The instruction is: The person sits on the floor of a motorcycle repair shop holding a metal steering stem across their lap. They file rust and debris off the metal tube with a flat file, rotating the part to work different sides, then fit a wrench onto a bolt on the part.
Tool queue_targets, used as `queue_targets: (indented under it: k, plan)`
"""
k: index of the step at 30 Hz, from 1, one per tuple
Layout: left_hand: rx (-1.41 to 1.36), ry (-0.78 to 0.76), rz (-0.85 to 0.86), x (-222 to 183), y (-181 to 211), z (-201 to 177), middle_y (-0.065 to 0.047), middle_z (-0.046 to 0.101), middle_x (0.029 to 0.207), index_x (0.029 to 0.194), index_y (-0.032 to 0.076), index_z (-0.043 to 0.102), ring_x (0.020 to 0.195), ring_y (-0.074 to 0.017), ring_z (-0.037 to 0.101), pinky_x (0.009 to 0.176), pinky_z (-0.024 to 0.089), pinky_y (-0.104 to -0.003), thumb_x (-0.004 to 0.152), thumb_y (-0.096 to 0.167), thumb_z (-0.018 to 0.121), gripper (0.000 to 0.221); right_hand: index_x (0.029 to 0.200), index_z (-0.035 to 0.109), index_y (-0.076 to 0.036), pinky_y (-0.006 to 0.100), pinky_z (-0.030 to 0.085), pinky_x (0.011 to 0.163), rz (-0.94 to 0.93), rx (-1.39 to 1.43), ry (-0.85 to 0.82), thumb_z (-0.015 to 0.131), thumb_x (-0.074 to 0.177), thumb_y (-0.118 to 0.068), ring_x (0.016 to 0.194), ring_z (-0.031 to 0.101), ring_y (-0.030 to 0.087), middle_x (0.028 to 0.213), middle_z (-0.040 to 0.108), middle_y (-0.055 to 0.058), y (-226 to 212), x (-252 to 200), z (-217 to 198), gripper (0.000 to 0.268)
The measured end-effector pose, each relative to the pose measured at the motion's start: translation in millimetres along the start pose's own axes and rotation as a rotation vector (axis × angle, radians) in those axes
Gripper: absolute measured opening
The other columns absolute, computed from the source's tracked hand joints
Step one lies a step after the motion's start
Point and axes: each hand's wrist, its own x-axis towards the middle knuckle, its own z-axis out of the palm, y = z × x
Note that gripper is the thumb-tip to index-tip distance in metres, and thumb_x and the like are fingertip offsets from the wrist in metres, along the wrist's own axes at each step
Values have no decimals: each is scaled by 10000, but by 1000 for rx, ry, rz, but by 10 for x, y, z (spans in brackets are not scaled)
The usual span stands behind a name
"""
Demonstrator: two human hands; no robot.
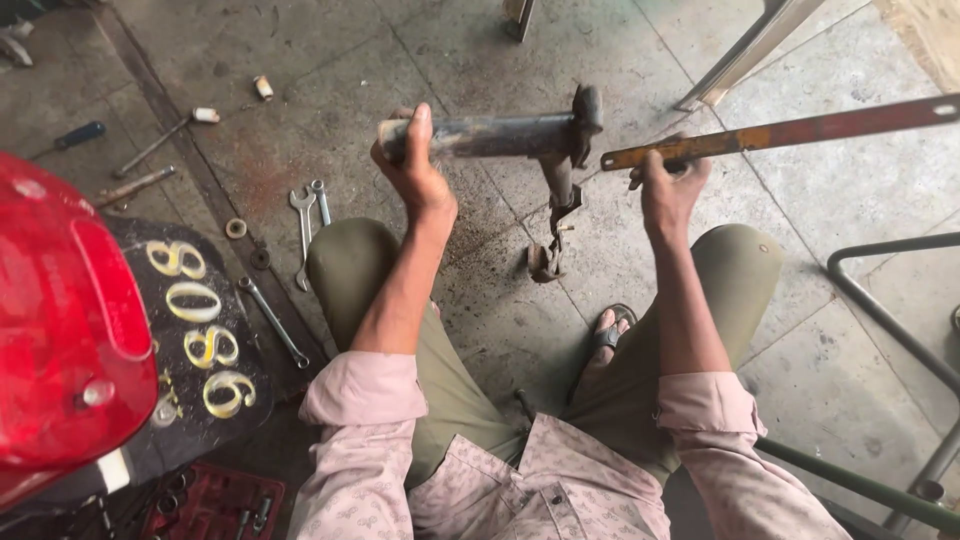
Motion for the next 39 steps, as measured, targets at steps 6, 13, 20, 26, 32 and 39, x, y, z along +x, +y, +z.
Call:
queue_targets:
  k: [6, 13, 20, 26, 32, 39]
  plan:
    - [36, -69, 33, -7, 106, 73, 12, 574, 799, 828, 52, 618, 768, -91, 528, 725, 448, -283, 898, 207, 786, 239, 1197, 541, 38, 325, 628, 702, -92, 53, -99, 596, 1000, -79, 892, 671, 189, 1046, 614, 136, -343, -71, -14, 236]
    - [114, -124, 90, -7, 102, 142, 25, 591, 701, 758, 90, 625, 652, -82, 553, 642, 471, -286, 885, 236, 780, 247, 1383, 548, 32, 362, 657, 861, -368, 225, -129, 568, 1166, -130, 964, 727, 204, 1070, 677, 121, -1085, -131, -331, 272]
    - [59, -211, 55, -203, 210, 295, 37, 570, 694, 737, 94, 586, 649, -62, 507, 612, 423, -276, 911, 235, 789, 302, 1339, 511, 91, 368, 629, 716, -834, -269, 148, 638, 1170, -62, 872, 703, 273, 1027, 629, 158, -1860, -117, -526, 260]
    - [120, -178, 110, -226, 295, 457, 57, 516, 660, 695, 79, 547, 633, -38, 451, 576, 373, -265, 911, 214, 778, 344, 1248, 509, 122, 429, 604, 768, -1025, -402, 54, 661, 1187, -49, 895, 682, 358, 1058, 626, 250, -2227, 348, -286, 237]
    - [161, -180, 127, -255, 371, 494, 64, 486, 634, 673, 73, 525, 623, -33, 413, 571, 353, -266, 913, 207, 772, 370, 1210, 519, 109, 355, 645, 810, -1040, -375, -145, 615, 1161, -31, 938, 744, 278, 1077, 675, 220, -2566, 429, 27, 177]
    - [201, -163, 94, -241, 315, 441, 54, 491, 602, 663, 86, 534, 571, -42, 410, 539, 361, -255, 903, 248, 769, 373, 1217, 550, 51, 354, 653, 815, -1109, -442, -158, 621, 1139, 39, 928, 755, 253, 1050, 723, 160, -2686, 371, 292, 106]
